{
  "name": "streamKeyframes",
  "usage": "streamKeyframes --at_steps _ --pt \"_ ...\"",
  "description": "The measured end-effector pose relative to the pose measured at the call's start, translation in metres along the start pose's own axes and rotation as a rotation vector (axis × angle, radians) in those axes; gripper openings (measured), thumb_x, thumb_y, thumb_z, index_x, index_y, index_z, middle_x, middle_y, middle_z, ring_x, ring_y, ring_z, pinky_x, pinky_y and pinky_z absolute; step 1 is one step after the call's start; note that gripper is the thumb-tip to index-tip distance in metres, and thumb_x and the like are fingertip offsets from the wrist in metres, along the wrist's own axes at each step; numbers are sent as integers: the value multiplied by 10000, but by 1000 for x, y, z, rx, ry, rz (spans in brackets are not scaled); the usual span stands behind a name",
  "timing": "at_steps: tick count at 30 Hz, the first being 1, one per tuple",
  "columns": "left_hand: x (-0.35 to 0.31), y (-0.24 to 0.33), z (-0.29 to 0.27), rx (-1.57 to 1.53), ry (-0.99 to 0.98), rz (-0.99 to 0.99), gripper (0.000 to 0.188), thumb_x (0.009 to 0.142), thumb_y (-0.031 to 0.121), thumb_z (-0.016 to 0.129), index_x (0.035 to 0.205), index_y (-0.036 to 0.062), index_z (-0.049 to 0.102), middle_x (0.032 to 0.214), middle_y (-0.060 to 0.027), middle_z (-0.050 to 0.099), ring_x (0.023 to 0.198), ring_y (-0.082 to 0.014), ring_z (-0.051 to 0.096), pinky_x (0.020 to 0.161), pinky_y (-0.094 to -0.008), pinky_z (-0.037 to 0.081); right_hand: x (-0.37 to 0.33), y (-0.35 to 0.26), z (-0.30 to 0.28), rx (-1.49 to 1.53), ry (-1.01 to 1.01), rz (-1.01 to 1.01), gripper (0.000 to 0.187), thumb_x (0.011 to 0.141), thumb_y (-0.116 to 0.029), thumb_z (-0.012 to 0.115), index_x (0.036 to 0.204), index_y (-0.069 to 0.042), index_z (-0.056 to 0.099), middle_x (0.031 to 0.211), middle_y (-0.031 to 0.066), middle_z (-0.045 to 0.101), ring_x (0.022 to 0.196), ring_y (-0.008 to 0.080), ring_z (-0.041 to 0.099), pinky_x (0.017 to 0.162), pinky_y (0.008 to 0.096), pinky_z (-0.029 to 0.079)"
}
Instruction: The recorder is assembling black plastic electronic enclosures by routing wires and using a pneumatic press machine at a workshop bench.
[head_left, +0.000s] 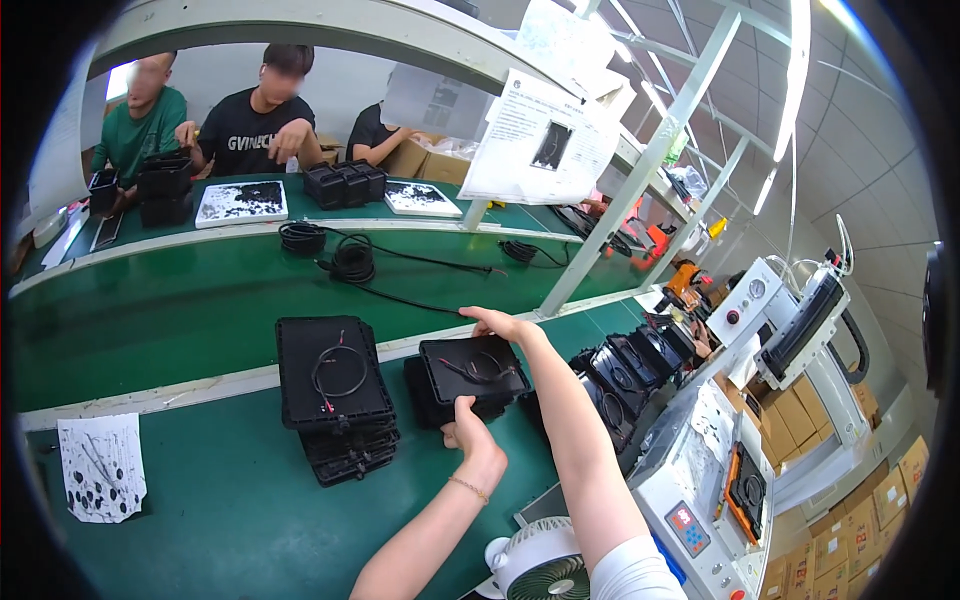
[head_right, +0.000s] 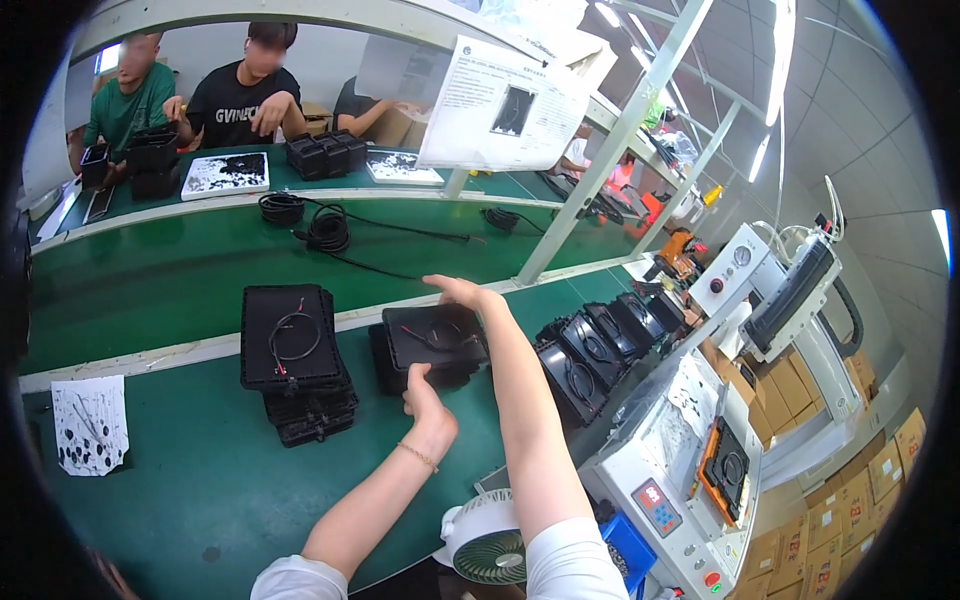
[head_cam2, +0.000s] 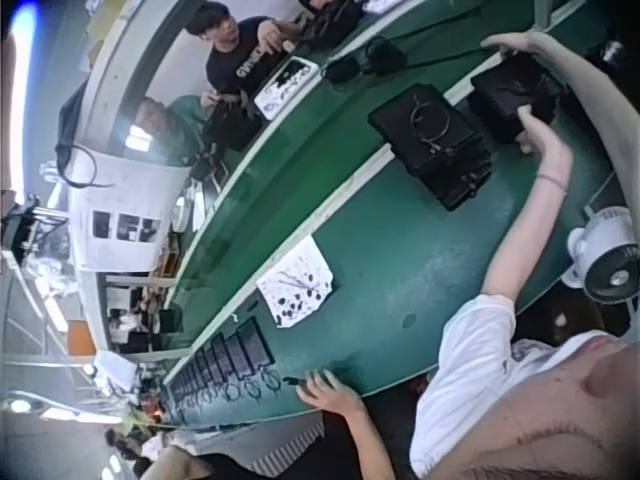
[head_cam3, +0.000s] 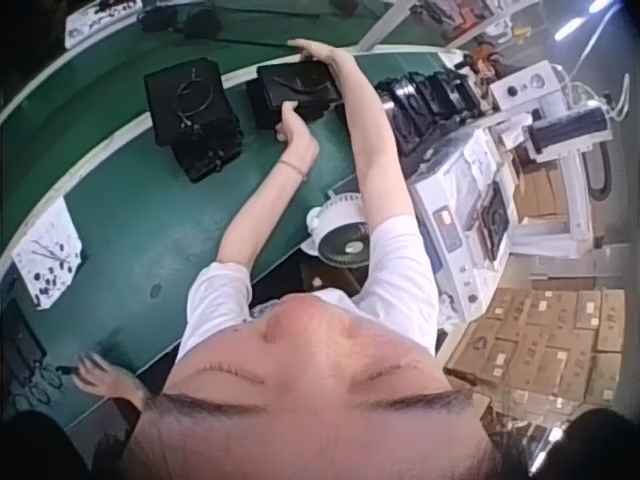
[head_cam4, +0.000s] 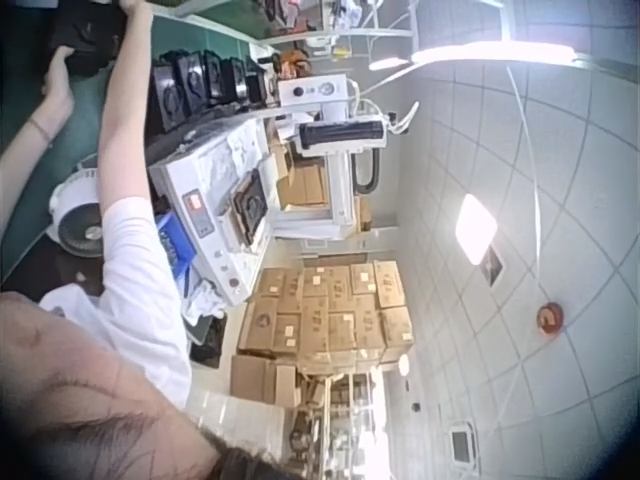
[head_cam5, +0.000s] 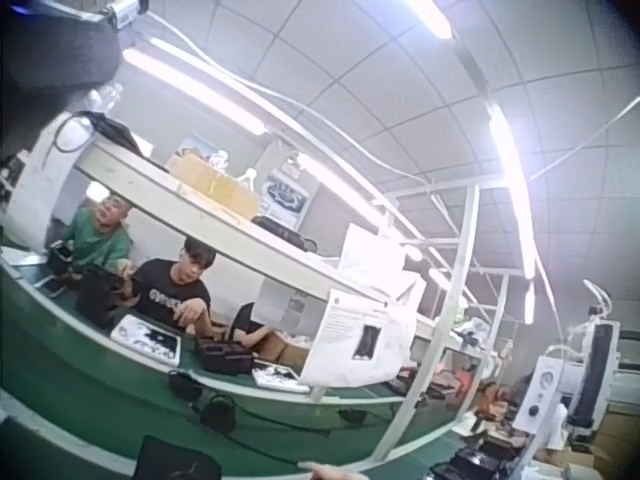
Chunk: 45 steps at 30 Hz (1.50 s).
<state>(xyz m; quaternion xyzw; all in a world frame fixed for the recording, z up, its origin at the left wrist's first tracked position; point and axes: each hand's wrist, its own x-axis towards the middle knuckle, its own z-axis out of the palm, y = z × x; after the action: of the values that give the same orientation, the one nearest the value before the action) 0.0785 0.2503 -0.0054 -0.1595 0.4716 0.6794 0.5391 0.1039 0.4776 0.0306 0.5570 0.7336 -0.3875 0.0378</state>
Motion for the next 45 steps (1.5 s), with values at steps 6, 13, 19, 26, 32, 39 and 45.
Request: streamKeyframes --at_steps 6,13,19,26,32,39,45 --pt "12 17 -5 16 19 -27 917 698 420 600 1396 -58 249 1385 -184 237 1328 -274 294 1051 -373 315 -14 0 19 -3 -64 173 877 734 -799 451 1024 -1 671 933 139 680 799 198 620 794 322 456" --pt "9 21 0 290 93 102 980 747 379 557 1478 -49 64 1465 -190 146 1346 -305 224 1081 -378 321 -69 10 35 159 -184 129 941 804 -792 333 1381 -61 466 1358 169 512 1236 260 497 1055 376 339" --pt "82 5 -6 252 -85 -79 805 708 332 628 1365 -37 346 1385 -188 289 1277 -289 352 1012 -390 412 -103 69 51 247 -20 257 1051 804 -831 252 1403 26 359 1298 218 527 1110 319 569 893 449 457" --pt "45 -37 3 212 -297 -110 234 817 142 570 991 -12 592 993 -125 650 876 -270 640 809 -431 528 -222 65 41 -228 625 -141 687 986 -533 246 1024 28 641 1026 294 628 1022 431 584 876 478 475" --pt "21 -57 -8 768 -330 248 890 748 333 744 1335 -100 234 1374 -277 238 1275 -381 337 1059 -436 334 -409 46 56 -464 1016 -380 305 933 -309 526 904 -28 640 767 170 622 778 341 624 710 399 493" --pt "36 -35 -25 1278 -368 796 536 808 490 638 875 -42 620 1122 -297 468 1105 -438 420 966 -471 369 -507 157 104 -441 601 154 224 856 -280 618 798 -70 667 740 130 652 735 317 634 650 413 496" --pt "21 0 -14 753 -719 471 196 881 193 589 710 102 557 650 34 523 578 -75 496 526 -253 402 -493 254 160 -41 465 -94 191 802 -162 691 942 -33 679 897 111 630 785 239 654 702 352 518"
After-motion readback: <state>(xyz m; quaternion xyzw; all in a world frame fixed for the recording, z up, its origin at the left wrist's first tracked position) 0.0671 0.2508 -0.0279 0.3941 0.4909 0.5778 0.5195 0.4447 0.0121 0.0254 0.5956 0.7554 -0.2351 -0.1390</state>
